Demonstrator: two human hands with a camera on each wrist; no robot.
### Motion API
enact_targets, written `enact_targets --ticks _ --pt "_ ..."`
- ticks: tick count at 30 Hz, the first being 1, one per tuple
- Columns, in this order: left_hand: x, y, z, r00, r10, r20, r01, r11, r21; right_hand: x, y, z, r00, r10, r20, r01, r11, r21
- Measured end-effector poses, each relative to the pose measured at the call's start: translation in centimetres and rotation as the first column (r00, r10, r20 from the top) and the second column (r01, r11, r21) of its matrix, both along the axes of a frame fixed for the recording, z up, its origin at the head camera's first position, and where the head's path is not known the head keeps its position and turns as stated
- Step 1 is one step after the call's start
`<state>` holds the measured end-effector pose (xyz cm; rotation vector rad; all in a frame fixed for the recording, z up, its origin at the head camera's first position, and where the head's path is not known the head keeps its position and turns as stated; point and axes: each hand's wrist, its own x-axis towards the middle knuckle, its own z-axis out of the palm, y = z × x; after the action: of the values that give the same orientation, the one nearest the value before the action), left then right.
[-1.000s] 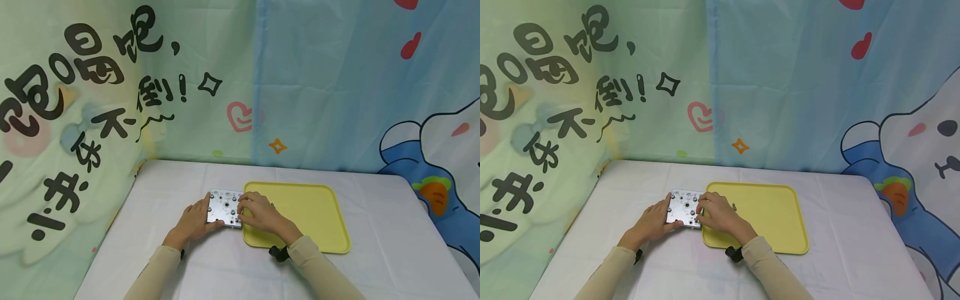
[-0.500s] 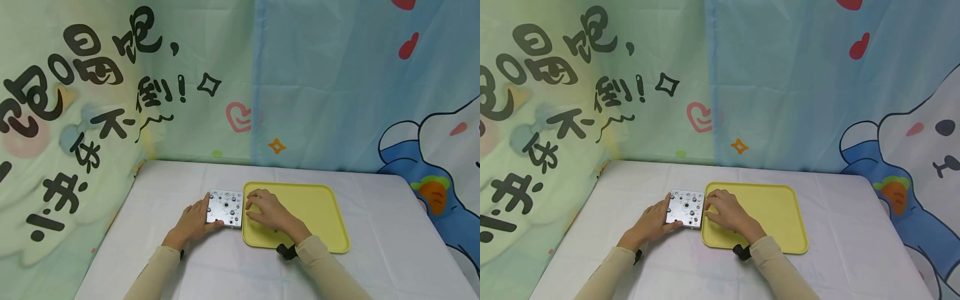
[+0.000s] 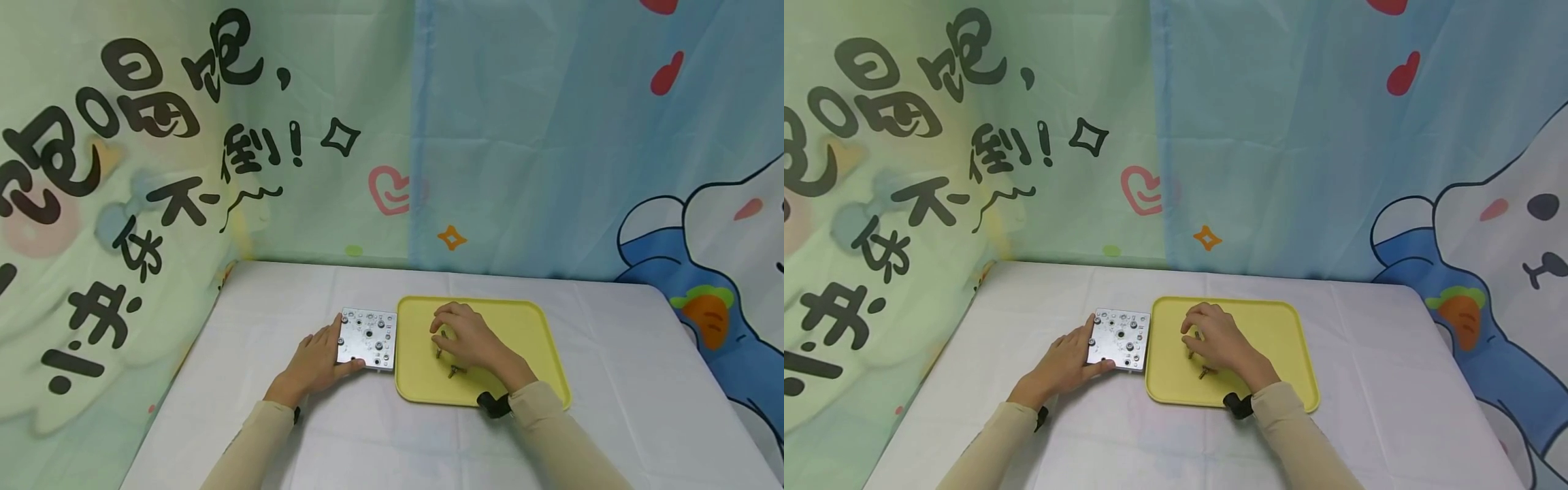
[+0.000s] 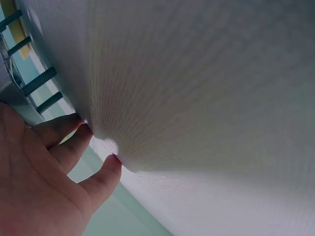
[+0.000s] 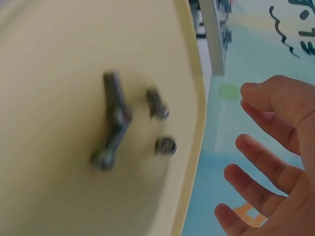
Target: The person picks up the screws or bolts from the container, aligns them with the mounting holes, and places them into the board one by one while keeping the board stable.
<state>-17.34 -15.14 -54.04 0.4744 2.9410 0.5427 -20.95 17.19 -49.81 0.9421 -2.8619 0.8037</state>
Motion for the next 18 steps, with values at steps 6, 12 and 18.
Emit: enact_targets --ticks 6,12,18 --pt "0.0 0.0 0.0 1.000 0.002 0.001 -0.002 1.000 -0.004 -0.9 1.6 -0.8 0.999 -0.030 0.020 0.030 0.999 -0.017" --pt "0.1 -0.1 0.2 1.000 0.002 0.003 -0.002 1.000 0.000 -1.4 2.3 -1.5 0.995 -0.066 0.075 0.067 0.998 -0.002" --pt "0.0 -0.1 0.2 1.000 0.002 0.016 -0.002 1.000 0.005 -1.3 2.0 -1.8 0.975 -0.147 0.165 0.134 0.987 0.088"
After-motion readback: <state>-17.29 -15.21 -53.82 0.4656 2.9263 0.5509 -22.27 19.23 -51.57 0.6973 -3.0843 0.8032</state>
